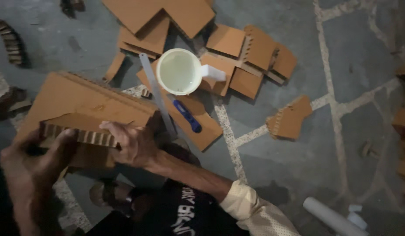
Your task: The person applies glue to cardboard pieces and assembles them into a small box-like structure. They use a ruler and utility knife to cut and measure additional cardboard pieces, then continue assembling the structure by hand.
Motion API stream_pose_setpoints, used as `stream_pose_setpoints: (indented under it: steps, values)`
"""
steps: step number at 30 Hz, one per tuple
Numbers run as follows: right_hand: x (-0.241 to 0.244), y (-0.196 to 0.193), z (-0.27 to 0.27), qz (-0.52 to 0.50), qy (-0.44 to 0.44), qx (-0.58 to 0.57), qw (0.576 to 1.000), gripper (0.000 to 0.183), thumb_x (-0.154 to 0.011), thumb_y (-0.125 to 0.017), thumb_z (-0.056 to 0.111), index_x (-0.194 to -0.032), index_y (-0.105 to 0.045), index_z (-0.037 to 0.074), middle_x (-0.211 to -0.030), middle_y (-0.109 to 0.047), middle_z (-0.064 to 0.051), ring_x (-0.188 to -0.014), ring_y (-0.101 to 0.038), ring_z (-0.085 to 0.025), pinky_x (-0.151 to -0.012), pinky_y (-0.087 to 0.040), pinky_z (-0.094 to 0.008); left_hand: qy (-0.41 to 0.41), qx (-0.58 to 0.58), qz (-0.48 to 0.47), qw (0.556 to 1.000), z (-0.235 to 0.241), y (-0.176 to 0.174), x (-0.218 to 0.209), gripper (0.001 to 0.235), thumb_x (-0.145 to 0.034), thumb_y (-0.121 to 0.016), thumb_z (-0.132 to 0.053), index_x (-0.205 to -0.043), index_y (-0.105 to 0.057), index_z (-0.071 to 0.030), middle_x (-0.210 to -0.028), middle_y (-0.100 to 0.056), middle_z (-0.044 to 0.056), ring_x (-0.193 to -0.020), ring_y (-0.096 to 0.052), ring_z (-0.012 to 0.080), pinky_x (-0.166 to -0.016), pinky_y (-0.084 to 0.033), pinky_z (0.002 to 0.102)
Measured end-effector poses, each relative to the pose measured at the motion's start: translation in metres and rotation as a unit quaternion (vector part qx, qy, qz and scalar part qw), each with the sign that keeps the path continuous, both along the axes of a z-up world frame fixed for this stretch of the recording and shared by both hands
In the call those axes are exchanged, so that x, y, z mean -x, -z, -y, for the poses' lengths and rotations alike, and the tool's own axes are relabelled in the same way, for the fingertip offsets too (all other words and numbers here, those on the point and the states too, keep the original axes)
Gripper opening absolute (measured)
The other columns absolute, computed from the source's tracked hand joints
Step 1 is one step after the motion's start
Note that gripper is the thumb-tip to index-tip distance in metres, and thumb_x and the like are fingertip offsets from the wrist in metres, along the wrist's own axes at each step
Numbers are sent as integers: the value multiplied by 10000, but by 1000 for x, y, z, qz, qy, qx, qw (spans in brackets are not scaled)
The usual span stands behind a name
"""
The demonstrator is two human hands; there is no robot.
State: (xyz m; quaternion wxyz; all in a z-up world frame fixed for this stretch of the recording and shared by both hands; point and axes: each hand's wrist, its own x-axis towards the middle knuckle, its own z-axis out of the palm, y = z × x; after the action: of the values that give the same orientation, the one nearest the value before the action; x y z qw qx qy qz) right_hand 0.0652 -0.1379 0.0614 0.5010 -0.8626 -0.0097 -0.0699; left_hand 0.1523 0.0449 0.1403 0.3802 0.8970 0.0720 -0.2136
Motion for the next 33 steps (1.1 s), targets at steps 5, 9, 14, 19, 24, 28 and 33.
stream_pose_setpoints:
  steps: [5,9,14,19,24,28,33]
  values:
    - [2,32,-3,-25,19,-19,999,666,-773,-754,340,-1362,-598,71,-1298,-730,-164,-979,-760,-281,-889,-638,-374,61,56,-12,996,0,20,-6,453,-978,-766,-298,-1275,-688,35,-1034,-732,230,-887,-731,311,-724,-596,422]
    - [0,53,-1,-26,23,-12,999,734,-754,-796,461,-1339,-602,61,-1251,-723,-166,-1031,-755,-296,-913,-628,-396,31,32,-35,998,0,21,11,443,-980,-760,-297,-1270,-687,30,-1036,-734,224,-889,-735,304,-725,-598,416]
    - [4,34,-13,-29,3,-135,990,479,-912,-705,346,-1295,-655,62,-1248,-732,-140,-974,-754,-235,-860,-646,-340,27,35,-39,998,6,20,14,431,-983,-753,-295,-1265,-686,24,-1038,-737,216,-891,-740,295,-727,-601,408]
    - [19,19,-35,79,62,-153,983,197,-1129,-623,320,-1230,-667,156,-1290,-712,-33,-1102,-766,-160,-967,-658,-246,33,14,-61,998,-1,18,30,419,-985,-746,-293,-1259,-685,18,-1040,-739,209,-893,-745,286,-728,-604,400]
    - [5,-9,16,-44,-48,-253,965,482,-948,-664,347,-1348,-611,82,-1026,-755,-79,-759,-749,-147,-703,-654,-265,18,17,-46,999,0,19,23,406,-988,-739,-291,-1253,-684,12,-1042,-742,201,-895,-750,277,-730,-606,393]
    - [65,-37,124,-74,147,-48,985,460,-971,-697,332,-1341,-583,84,-1147,-711,-128,-935,-729,-202,-816,-630,-308,29,22,-49,998,1,20,8,397,-990,-733,-290,-1249,-683,7,-1044,-745,195,-897,-754,270,-731,-608,386]
    - [170,-71,254,-126,328,121,928,418,-970,-704,310,-1299,-610,71,-1111,-716,-139,-917,-728,-218,-812,-617,-325,5,41,-45,998,6,20,-1,385,-992,-726,-288,-1243,-683,1,-1046,-747,188,-899,-759,261,-732,-611,379]
